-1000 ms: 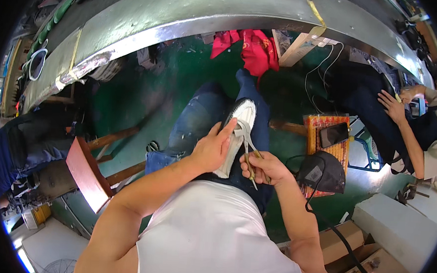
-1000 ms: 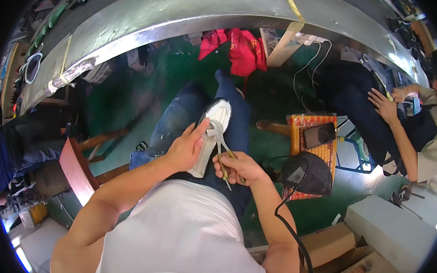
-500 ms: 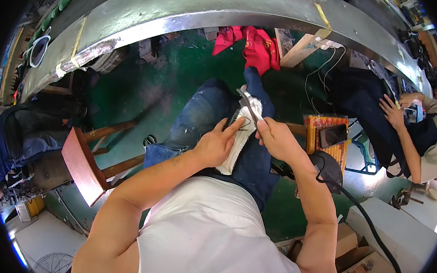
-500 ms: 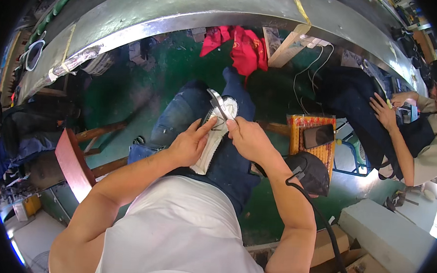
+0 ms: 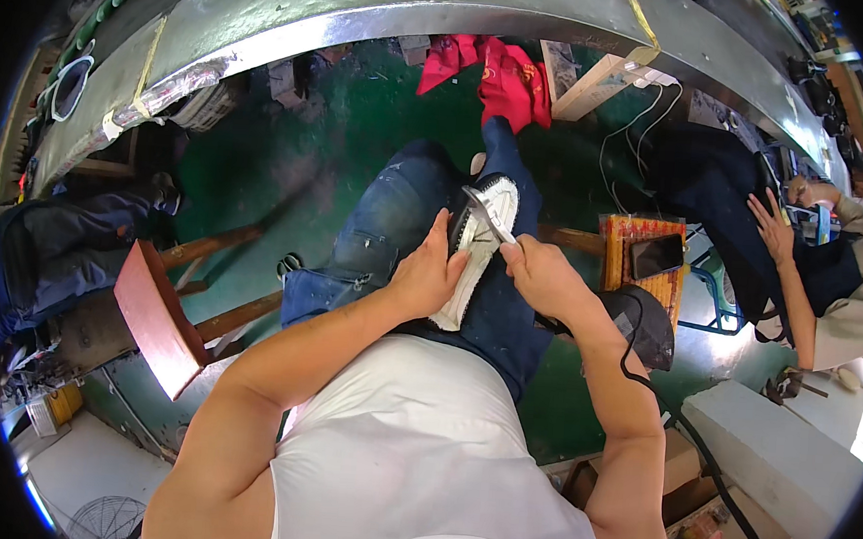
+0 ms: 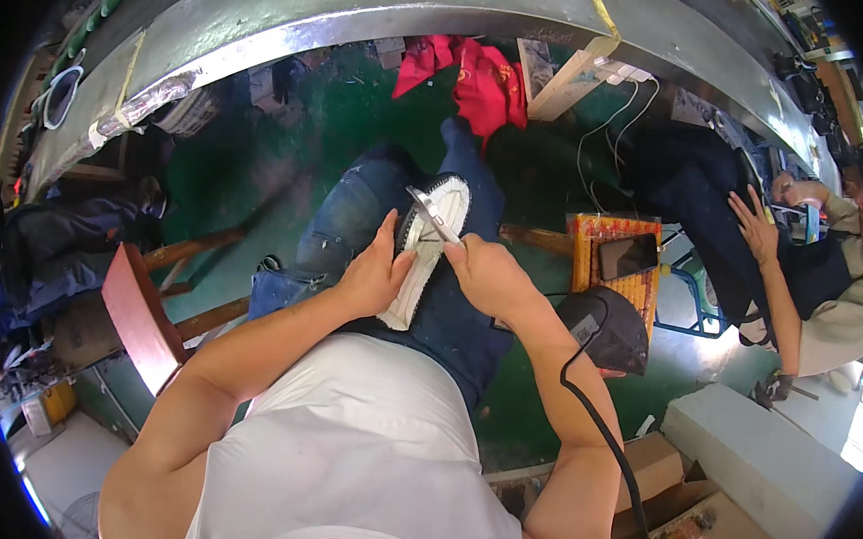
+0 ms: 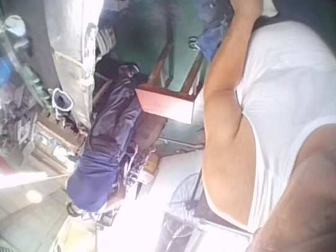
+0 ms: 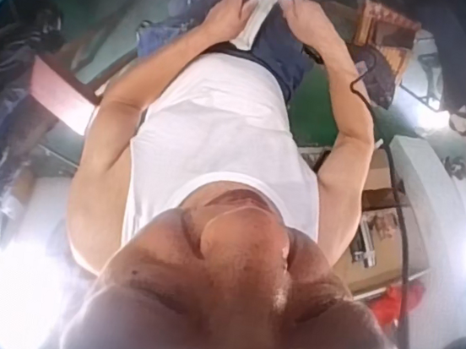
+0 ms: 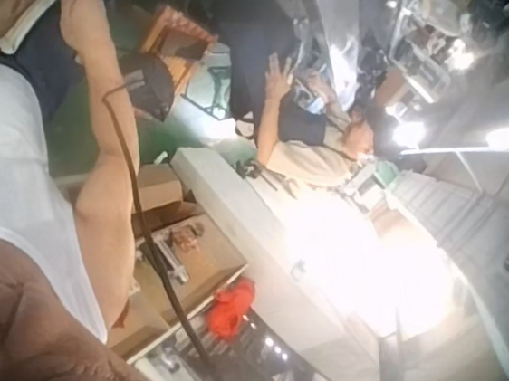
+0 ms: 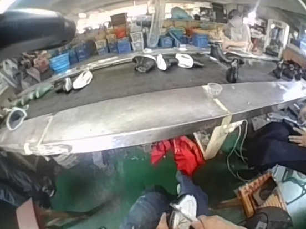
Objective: Manually assemble and last shoes using pliers and other hand tools.
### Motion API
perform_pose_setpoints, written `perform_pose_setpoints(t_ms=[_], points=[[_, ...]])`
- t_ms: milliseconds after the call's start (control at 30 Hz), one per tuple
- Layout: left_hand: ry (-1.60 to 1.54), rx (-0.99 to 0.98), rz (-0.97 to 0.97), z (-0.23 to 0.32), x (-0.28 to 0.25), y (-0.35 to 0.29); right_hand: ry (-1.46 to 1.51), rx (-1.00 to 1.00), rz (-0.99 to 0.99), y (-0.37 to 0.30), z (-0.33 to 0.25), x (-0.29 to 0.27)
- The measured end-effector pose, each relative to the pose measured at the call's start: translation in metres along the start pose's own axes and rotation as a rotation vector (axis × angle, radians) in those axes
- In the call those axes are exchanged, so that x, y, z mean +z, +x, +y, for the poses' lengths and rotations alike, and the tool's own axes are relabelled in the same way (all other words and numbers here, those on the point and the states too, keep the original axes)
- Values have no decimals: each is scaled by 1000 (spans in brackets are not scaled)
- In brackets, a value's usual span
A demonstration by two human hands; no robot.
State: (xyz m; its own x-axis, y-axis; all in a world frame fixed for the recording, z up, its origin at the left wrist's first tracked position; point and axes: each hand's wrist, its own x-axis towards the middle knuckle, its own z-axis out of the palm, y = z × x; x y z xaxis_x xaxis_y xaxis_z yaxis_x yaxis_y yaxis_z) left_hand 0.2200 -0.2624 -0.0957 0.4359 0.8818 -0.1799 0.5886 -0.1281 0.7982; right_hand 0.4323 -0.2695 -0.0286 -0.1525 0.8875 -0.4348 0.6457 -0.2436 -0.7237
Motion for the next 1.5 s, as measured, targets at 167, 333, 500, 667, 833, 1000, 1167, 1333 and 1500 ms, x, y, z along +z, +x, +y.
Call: perform_pose_setpoints(t_ms=[167, 333, 500, 667, 833, 1000, 1167, 1333, 1500], points=[[-37, -157, -132, 9, -9, 1, 188, 118, -30, -5, -4, 0], [-43, -182, -119, 9, -10, 0, 146, 195, -36, -15, -17, -6], [-37, -182, -124, 10, -9, 1, -209, -106, 127, -30, 8, 29], [-90, -57, -143, -9, 1, -1, -260, -77, 72, -41, 16, 41], [-689, -62, -530, -29, -29, -19, -226, -47, 53, -48, 9, 33], [-645, -51, -481, -21, -21, -19, -56, -224, 192, -62, 8, 51], [-452, -46, -420, -25, -27, 11, -20, 26, 51, -66, 30, 52], [-743, -335, -362, -18, -34, 52, 371, 131, 167, -75, 61, 73], [-1564, -251, -300, 24, -78, 17, 698, 259, 189, -87, 76, 82]])
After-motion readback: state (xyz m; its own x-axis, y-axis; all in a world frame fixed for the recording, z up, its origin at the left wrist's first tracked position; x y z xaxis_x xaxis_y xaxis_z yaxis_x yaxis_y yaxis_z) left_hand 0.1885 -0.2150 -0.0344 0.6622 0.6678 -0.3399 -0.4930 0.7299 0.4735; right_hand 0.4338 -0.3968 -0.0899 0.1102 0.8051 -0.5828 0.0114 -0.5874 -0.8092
